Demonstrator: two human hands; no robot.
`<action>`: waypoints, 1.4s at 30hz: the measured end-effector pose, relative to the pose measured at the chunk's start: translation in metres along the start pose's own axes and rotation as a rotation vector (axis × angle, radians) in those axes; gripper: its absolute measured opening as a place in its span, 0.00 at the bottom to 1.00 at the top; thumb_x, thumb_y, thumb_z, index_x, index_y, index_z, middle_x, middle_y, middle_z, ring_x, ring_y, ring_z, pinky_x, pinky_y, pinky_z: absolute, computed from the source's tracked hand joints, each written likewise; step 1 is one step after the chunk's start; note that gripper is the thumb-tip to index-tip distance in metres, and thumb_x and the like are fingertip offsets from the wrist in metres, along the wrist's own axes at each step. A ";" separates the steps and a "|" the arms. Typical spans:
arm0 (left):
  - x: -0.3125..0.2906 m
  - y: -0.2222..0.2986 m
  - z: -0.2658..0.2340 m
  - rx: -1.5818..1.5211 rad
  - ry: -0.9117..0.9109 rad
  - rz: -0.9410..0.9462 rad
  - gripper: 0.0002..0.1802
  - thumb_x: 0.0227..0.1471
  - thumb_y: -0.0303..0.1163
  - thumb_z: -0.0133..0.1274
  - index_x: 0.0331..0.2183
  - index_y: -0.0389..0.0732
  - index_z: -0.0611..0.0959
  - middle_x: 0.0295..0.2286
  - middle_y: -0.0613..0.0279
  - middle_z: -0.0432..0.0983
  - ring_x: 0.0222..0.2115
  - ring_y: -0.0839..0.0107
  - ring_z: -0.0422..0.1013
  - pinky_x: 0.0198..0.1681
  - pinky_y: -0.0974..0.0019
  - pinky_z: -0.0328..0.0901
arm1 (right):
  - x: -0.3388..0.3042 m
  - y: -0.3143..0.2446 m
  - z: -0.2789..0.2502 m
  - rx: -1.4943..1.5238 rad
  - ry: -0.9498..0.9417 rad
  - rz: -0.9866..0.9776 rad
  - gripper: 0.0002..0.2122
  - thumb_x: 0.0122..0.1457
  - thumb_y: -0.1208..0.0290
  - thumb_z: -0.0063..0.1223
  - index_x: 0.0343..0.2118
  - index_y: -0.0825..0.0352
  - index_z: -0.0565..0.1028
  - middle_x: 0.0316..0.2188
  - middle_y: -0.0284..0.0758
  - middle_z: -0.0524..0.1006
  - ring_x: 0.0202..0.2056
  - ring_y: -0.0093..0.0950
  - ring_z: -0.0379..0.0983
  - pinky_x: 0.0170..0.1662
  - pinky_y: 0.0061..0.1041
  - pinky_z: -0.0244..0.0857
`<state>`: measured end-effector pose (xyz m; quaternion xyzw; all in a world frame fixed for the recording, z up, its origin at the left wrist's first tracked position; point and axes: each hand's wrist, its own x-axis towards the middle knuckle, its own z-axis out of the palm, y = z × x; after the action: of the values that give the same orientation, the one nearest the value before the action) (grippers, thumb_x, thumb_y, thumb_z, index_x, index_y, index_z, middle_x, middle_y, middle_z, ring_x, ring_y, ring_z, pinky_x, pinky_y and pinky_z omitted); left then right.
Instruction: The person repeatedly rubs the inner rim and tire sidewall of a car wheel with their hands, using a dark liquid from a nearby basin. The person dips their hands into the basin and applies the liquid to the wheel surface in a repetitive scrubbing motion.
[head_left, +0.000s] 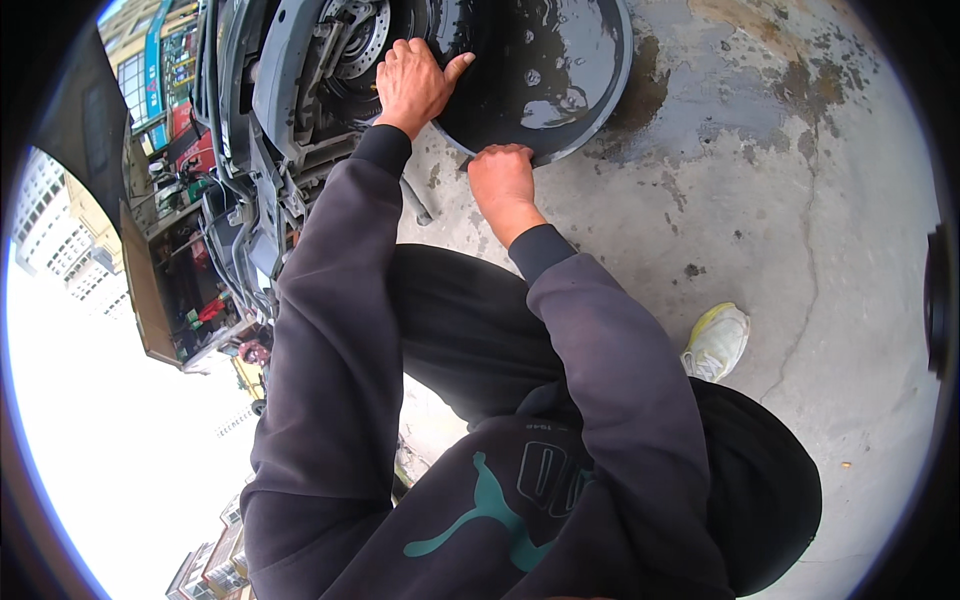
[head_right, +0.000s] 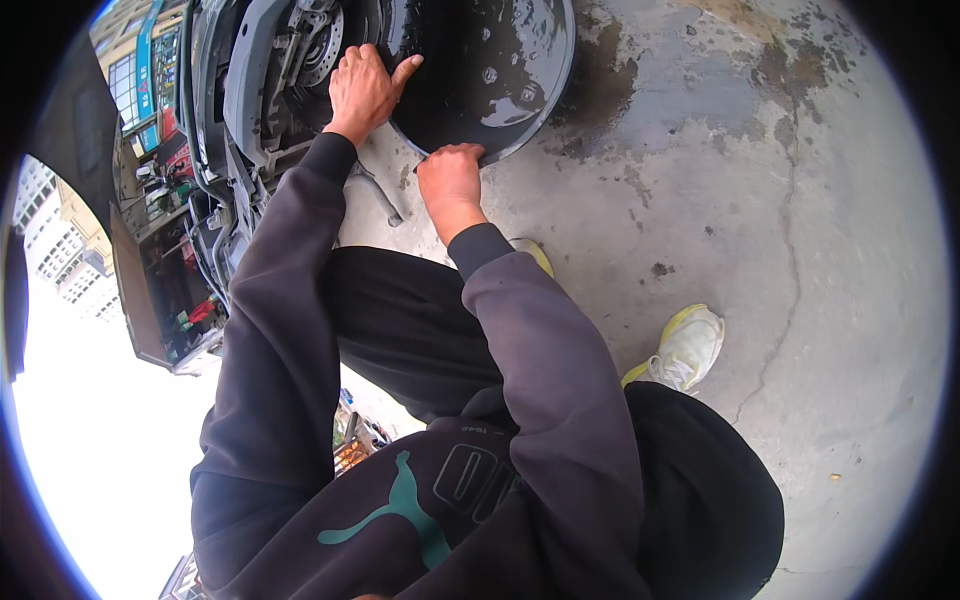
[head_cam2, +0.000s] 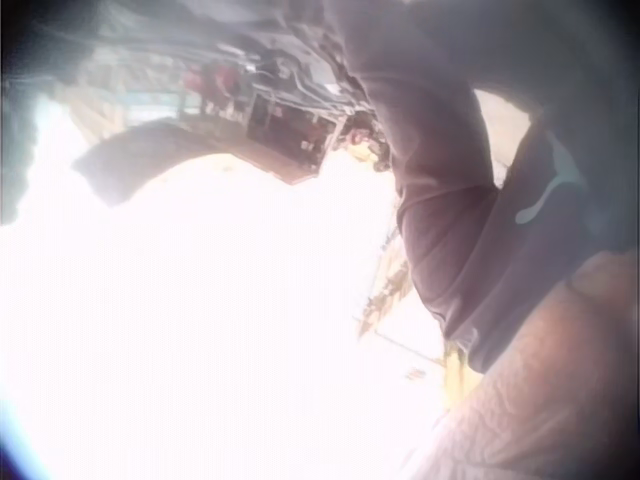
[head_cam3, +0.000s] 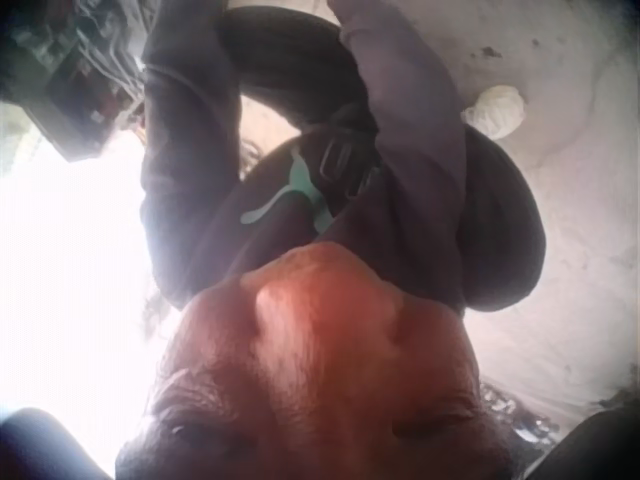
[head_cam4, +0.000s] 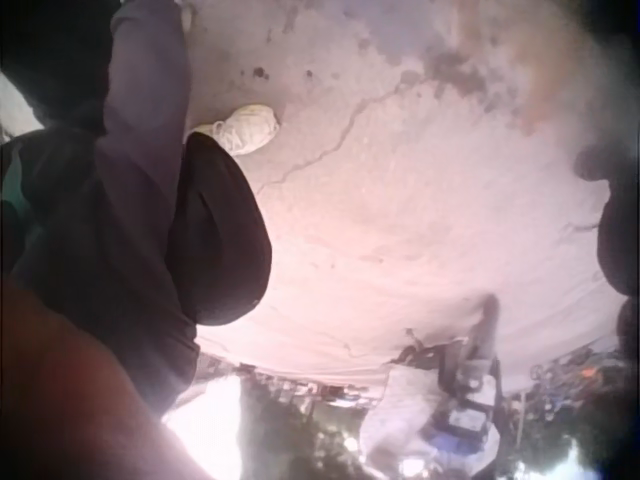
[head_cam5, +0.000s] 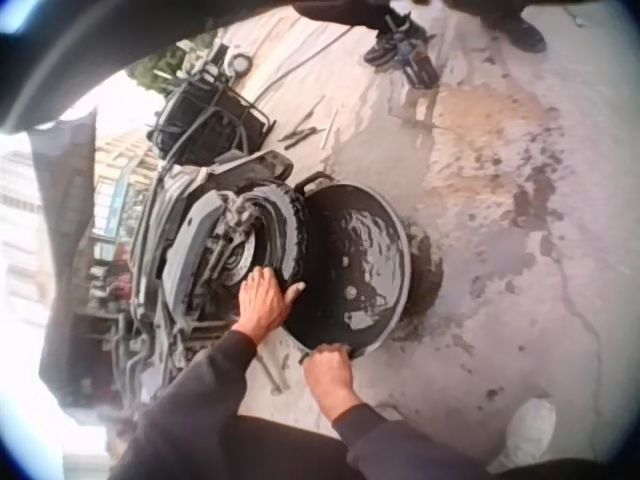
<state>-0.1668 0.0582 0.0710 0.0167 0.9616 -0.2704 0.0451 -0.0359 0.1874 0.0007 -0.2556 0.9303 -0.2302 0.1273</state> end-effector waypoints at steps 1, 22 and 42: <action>0.006 0.006 0.000 -0.009 -0.005 -0.047 0.46 0.55 0.72 0.51 0.38 0.29 0.80 0.38 0.42 0.77 0.42 0.47 0.77 0.46 0.49 0.71 | -0.002 -0.002 0.002 0.010 0.007 0.004 0.11 0.60 0.68 0.52 0.37 0.65 0.85 0.36 0.38 0.84 0.42 0.40 0.82 0.46 0.43 0.72; -0.006 -0.027 -0.038 -0.259 -0.229 -0.021 0.44 0.52 0.62 0.62 0.56 0.35 0.79 0.49 0.47 0.78 0.50 0.50 0.76 0.54 0.53 0.70 | 0.094 0.070 -0.028 1.404 0.105 0.670 0.20 0.58 0.74 0.43 0.51 0.75 0.76 0.52 0.59 0.77 0.57 0.54 0.72 0.61 0.44 0.66; -0.039 -0.048 -0.005 -0.471 0.000 0.010 0.32 0.46 0.47 0.71 0.51 0.41 0.86 0.52 0.60 0.79 0.49 0.57 0.77 0.51 0.57 0.72 | 0.170 0.017 -0.115 1.145 0.608 0.149 0.20 0.71 0.60 0.44 0.44 0.74 0.80 0.42 0.48 0.83 0.46 0.47 0.81 0.55 0.39 0.72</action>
<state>-0.1306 0.0191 0.1039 0.0103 0.9980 -0.0381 0.0490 -0.2258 0.1513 0.0708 -0.0057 0.6701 -0.7422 -0.0098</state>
